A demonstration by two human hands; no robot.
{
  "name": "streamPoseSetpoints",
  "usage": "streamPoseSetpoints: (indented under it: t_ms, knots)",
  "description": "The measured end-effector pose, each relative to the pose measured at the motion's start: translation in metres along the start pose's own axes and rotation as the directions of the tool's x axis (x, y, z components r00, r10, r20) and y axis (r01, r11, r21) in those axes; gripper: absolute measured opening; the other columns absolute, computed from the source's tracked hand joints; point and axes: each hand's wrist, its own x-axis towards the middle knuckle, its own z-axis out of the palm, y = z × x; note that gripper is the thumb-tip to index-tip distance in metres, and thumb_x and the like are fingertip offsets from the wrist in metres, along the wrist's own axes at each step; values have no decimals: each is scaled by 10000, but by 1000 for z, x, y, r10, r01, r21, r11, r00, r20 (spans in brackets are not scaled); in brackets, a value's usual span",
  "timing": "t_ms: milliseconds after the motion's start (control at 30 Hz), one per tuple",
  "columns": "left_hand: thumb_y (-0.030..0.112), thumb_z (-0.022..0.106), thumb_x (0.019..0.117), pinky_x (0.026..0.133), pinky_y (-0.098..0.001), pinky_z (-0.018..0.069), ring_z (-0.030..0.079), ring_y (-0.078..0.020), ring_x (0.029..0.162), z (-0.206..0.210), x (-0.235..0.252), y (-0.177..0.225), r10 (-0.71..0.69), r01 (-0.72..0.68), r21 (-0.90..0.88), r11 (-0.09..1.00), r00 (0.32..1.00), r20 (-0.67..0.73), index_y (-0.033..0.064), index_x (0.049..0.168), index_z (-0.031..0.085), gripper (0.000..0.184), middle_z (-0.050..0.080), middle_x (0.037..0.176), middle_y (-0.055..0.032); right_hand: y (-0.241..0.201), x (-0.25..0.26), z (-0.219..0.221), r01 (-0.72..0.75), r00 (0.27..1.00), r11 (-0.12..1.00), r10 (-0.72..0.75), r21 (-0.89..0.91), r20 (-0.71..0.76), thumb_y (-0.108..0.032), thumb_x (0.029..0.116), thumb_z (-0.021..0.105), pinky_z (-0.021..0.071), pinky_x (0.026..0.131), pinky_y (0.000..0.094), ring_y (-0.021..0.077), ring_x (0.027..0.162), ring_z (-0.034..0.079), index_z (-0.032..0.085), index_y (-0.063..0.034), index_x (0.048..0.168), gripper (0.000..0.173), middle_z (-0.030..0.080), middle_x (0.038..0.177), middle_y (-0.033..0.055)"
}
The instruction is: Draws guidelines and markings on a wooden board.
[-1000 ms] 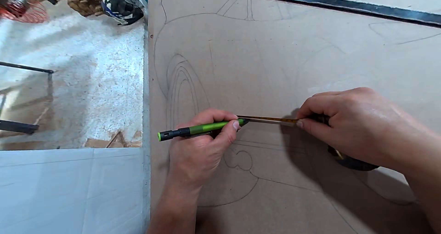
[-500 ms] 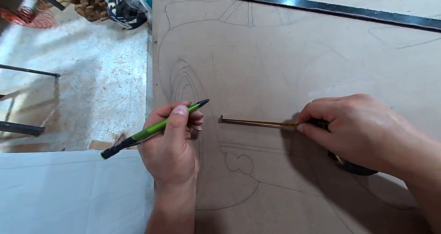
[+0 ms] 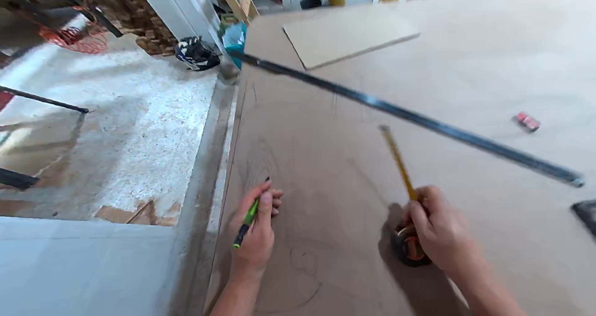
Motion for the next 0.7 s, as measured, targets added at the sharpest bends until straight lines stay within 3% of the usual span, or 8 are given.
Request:
streamPoseSetpoints:
  t_ms: [67,133,200,300,367,567,633,700]
  knots:
    - [331,447,1091,705,-302,629,729,-159,841,1,1,-1,0,1,10,1000,1000,-11,51,1283,651,396,750,1032,-41,28,9,-30,-221,975,975,221,1,-38,-309,1029,524,573,575,461,193,621,663,604,-119,1244,298,678,747,19]
    - [328,447,1089,686,-278,625,725,-133,825,5,3,-3,18,-17,20,1000,1000,-20,9,1258,649,414,749,1021,-42,52,29,-69,-388,918,910,396,-148,28,-372,1030,578,576,721,541,289,780,702,608,-101,1306,388,711,875,102]
    - [313,455,1087,676,-259,620,722,-112,808,8,4,-4,27,-26,19,999,999,-33,-15,1253,649,415,751,1013,-46,68,54,-102,-432,882,848,469,-307,53,-407,992,639,549,856,608,380,984,701,617,-72,1334,479,716,1057,189]
    - [302,443,1089,692,-244,611,715,-84,807,10,3,-2,5,-4,49,999,999,-32,-6,1260,652,410,752,1013,-36,95,100,-117,-216,975,901,218,-377,-38,-418,923,741,481,1003,666,463,1239,583,558,-26,1442,676,576,1393,256]
    - [297,436,1089,708,-248,614,713,-81,816,9,4,-1,7,-5,74,997,1000,-22,-5,1266,652,411,747,1016,-40,117,138,-108,-93,994,909,109,-407,17,-514,934,704,435,1070,653,441,1335,519,516,-87,1510,741,507,1511,211]
    - [303,445,1078,720,-266,616,713,-83,830,9,6,1,27,-24,147,989,999,-21,8,1262,663,411,746,1012,-47,95,193,-104,-170,926,900,285,-401,249,-521,931,716,515,965,600,376,1118,646,683,-44,1171,535,673,1175,191]
    - [296,444,1074,708,-254,612,715,-78,826,10,7,-1,28,-24,127,992,999,-31,14,1252,669,402,749,1009,-41,74,194,-102,-126,910,885,283,-448,303,-463,963,695,527,922,589,364,1059,657,703,-38,1058,435,680,1090,178]
    - [288,446,1073,719,-271,616,717,-89,833,3,3,-5,13,-11,115,993,1000,-15,7,1250,667,398,747,1002,-50,37,171,-91,-83,941,906,208,-415,266,-390,977,694,546,873,606,371,1000,672,706,-48,1032,346,687,1031,175]
